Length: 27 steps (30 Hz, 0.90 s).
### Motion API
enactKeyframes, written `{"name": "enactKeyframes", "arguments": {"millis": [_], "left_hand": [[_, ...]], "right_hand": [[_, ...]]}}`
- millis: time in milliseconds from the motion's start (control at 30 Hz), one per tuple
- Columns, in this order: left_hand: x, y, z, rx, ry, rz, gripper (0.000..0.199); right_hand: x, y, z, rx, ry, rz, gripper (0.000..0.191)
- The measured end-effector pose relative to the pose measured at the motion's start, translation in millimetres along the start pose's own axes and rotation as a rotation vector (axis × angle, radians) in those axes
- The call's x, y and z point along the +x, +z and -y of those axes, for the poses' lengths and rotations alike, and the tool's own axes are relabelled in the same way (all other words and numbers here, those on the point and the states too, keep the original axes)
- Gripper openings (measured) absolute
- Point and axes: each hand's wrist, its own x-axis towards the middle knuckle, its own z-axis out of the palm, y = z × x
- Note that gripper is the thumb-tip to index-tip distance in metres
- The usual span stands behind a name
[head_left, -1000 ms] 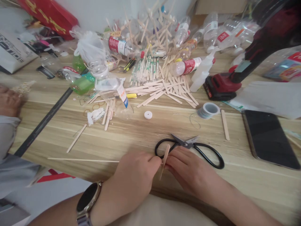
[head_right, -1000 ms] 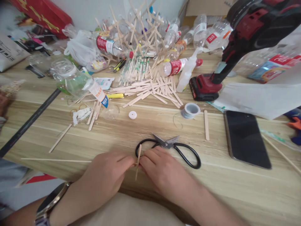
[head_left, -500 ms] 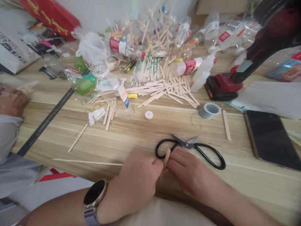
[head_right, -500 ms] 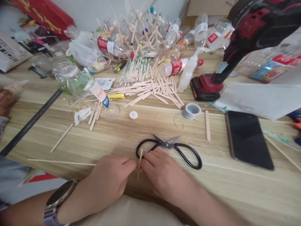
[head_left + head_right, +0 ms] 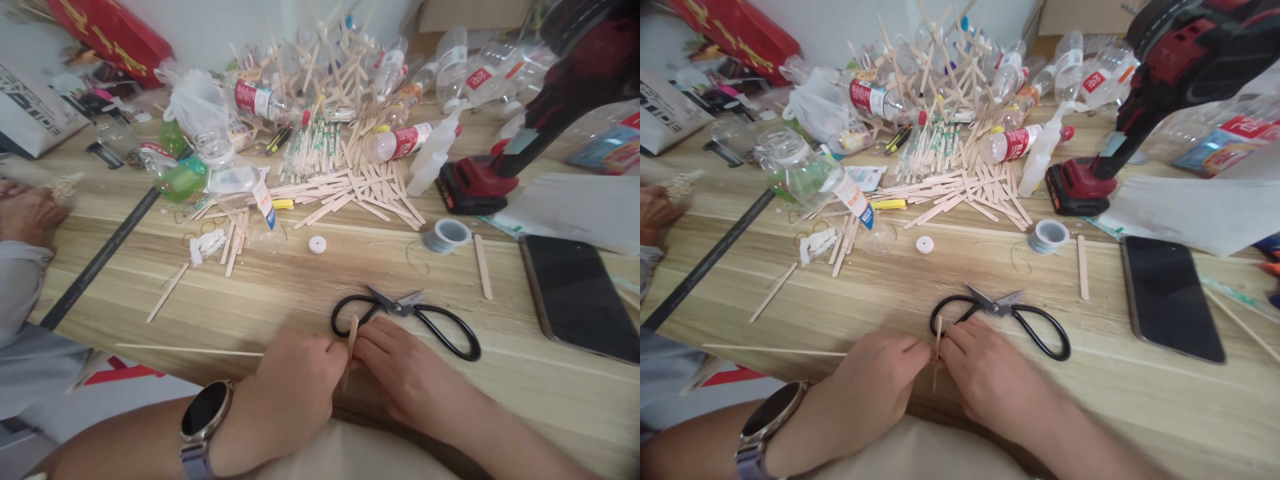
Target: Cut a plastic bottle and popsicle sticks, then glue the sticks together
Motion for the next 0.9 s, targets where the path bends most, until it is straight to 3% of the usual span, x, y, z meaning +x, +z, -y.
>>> {"name": "enactKeyframes", "arguments": {"millis": [333,500,900], "left_hand": [[2,6.7,12,-0.101,0.011,-0.064,0.026],[0,11.6,19,-0.163,-0.009,-0.108,0.025],[-6,1.6,16,-0.112,-0.035,-0.087,0.028]], "right_hand": [[1,0,-4,0.046,0.038,0.068,0.025],[-2,2,-8,0.147,0.124,0.128,0.024],[5,-7,-1,0.234,0.163,0.155,0.025]]}}
